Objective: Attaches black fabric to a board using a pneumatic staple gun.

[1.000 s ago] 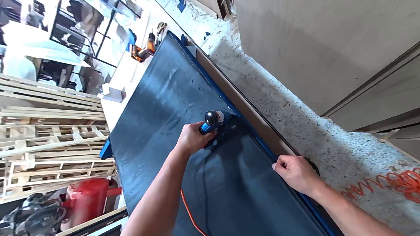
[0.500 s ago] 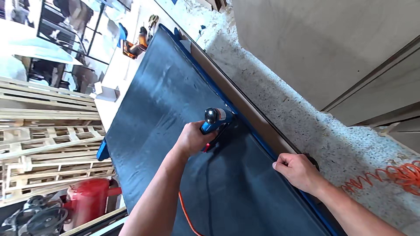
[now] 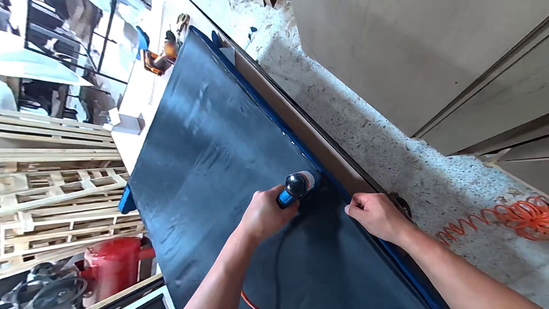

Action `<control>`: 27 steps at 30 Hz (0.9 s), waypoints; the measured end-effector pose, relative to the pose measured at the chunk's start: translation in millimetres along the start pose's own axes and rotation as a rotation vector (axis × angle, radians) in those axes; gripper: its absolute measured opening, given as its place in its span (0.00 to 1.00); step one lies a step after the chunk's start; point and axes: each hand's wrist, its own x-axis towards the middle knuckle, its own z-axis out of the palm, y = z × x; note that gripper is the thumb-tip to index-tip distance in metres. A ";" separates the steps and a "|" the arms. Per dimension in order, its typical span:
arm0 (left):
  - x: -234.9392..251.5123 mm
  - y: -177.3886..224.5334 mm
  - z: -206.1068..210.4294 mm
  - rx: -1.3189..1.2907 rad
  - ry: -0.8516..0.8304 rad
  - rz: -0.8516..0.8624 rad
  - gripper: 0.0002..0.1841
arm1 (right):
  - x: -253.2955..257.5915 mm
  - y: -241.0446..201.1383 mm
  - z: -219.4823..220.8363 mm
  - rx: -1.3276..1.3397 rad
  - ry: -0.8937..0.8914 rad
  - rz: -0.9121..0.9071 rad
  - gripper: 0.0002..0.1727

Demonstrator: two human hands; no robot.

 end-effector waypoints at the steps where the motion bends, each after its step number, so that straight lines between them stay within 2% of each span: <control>1: -3.3 2.7 0.9 -0.002 -0.009 -0.011 0.08 | 0.3 -1.1 -0.6 -0.007 -0.004 0.003 0.18; 6: -23.2 17.5 16.1 0.006 -0.056 0.056 0.09 | -0.5 -0.7 -0.9 0.001 0.003 0.012 0.16; 17: -39.2 23.3 27.6 -0.024 -0.006 0.019 0.08 | -1.6 -0.3 0.1 0.042 0.006 -0.011 0.15; 21: -37.2 28.6 28.3 -0.010 -0.035 -0.013 0.08 | 3.6 7.6 6.9 0.070 0.054 -0.032 0.15; 24: -51.2 23.8 33.2 -0.094 -0.016 -0.035 0.09 | -7.2 2.1 6.7 -0.041 0.105 -0.028 0.17; 27: -80.9 11.6 47.8 -0.300 0.031 -0.107 0.13 | -45.9 11.4 0.8 -0.214 0.081 -0.054 0.20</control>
